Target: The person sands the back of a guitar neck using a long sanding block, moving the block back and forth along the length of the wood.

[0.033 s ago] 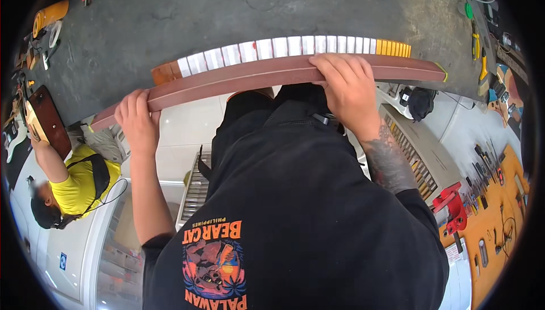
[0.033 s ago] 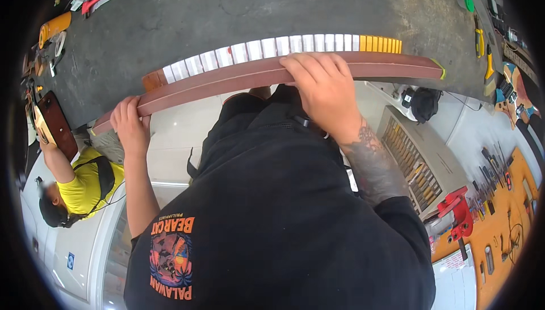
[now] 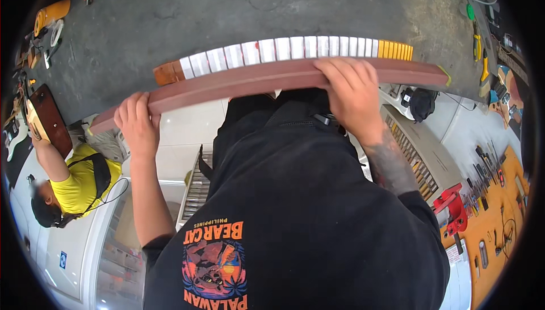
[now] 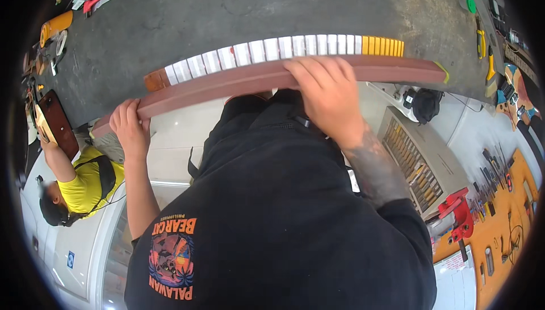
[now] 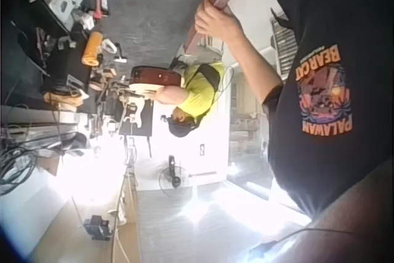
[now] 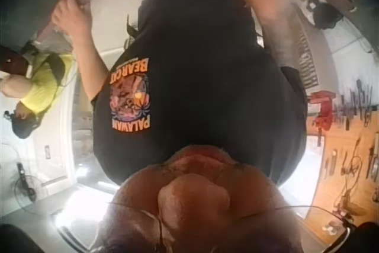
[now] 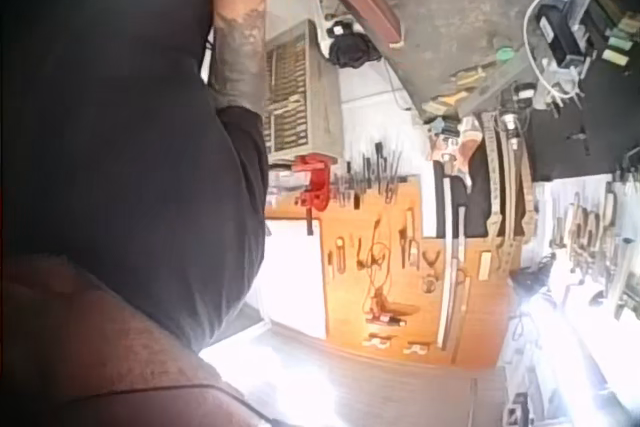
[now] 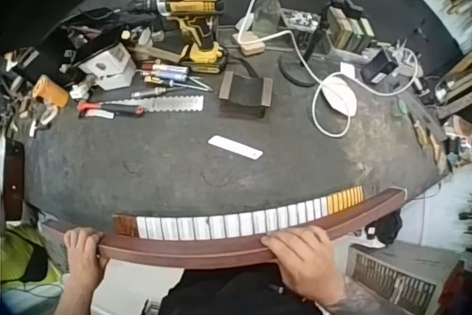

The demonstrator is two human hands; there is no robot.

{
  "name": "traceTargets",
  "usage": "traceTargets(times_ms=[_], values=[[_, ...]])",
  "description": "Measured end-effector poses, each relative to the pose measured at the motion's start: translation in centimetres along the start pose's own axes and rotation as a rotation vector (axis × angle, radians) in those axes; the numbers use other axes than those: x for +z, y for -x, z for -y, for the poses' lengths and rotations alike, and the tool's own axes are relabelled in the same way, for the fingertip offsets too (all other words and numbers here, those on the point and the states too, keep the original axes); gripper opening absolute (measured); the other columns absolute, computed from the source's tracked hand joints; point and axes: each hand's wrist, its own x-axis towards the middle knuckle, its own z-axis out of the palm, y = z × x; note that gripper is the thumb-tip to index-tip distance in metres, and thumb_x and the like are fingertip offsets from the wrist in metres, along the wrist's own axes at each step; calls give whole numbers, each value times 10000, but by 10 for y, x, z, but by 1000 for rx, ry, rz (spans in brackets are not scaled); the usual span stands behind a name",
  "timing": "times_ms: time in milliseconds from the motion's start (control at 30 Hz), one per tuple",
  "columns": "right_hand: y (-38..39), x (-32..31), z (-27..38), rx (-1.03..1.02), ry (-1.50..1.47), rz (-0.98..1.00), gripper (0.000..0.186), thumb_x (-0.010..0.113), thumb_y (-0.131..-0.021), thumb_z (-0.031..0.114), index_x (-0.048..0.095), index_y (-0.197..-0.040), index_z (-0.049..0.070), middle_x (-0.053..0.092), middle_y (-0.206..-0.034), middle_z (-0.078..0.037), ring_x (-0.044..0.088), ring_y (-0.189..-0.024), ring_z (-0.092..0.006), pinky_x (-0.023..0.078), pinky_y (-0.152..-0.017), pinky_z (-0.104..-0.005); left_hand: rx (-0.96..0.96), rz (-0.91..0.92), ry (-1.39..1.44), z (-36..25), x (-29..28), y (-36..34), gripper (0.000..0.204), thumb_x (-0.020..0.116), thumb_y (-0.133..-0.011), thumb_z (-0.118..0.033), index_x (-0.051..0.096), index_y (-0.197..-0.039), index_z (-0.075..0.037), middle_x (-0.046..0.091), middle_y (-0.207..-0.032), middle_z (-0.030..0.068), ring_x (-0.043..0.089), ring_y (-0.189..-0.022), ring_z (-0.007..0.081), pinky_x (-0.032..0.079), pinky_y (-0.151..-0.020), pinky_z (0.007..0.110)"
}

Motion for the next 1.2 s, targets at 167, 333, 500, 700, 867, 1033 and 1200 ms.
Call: traceTargets(times_ms=[167,333,500,700,867,1033,1200], values=[[57,-45,-19,50,117,13,481,674,-753,-61,688,-1213,78,714,-1231,-59,652,-1138,-275,438,-979,-425,55,-31,87,-57,-30,7,571,777,-690,-158,637,-1241,-103,645,-1212,49,576,-1143,284,368,-1030,488],[83,-53,-25,101,129,37,514,695,-728,-77,681,-1223,59,714,-1223,-70,652,-1133,-288,446,-988,-427,72,8,210,-88,-21,2,550,797,-691,-107,629,-1213,-80,645,-1188,68,573,-1143,302,381,-1024,484],[77,-45,-34,91,131,56,508,709,-730,-60,679,-1223,60,709,-1221,-82,645,-1140,-297,450,-995,-429,61,5,231,-89,-7,-4,523,799,-713,-121,628,-1206,-83,642,-1183,63,573,-1148,299,382,-1032,481],[62,-39,-51,59,155,30,511,723,-746,-44,665,-1243,62,704,-1216,-72,640,-1129,-294,457,-985,-425,31,-7,195,-92,0,-15,547,822,-706,-121,624,-1215,-93,637,-1201,51,572,-1181,290,375,-1049,482],[55,-40,-56,42,150,7,502,731,-760,-35,666,-1247,68,704,-1206,-71,638,-1108,-293,457,-974,-424,32,-17,212,-91,-2,-22,547,819,-710,-117,620,-1219,-90,636,-1200,54,571,-1176,294,377,-1049,485],[59,-41,-55,57,150,18,503,731,-756,-40,667,-1241,74,703,-1201,-70,635,-1112,-290,453,-984,-417,33,-19,222,-92,1,-23,542,815,-711,-108,619,-1216,-86,636,-1198,59,571,-1170,298,379,-1050,486],[50,-49,-62,53,158,39,522,722,-750,-56,661,-1251,75,700,-1207,-71,634,-1116,-291,452,-993,-420,27,-16,248,-96,0,-28,523,812,-716,-104,623,-1203,-85,635,-1201,62,572,-1164,297,379,-1059,489]])
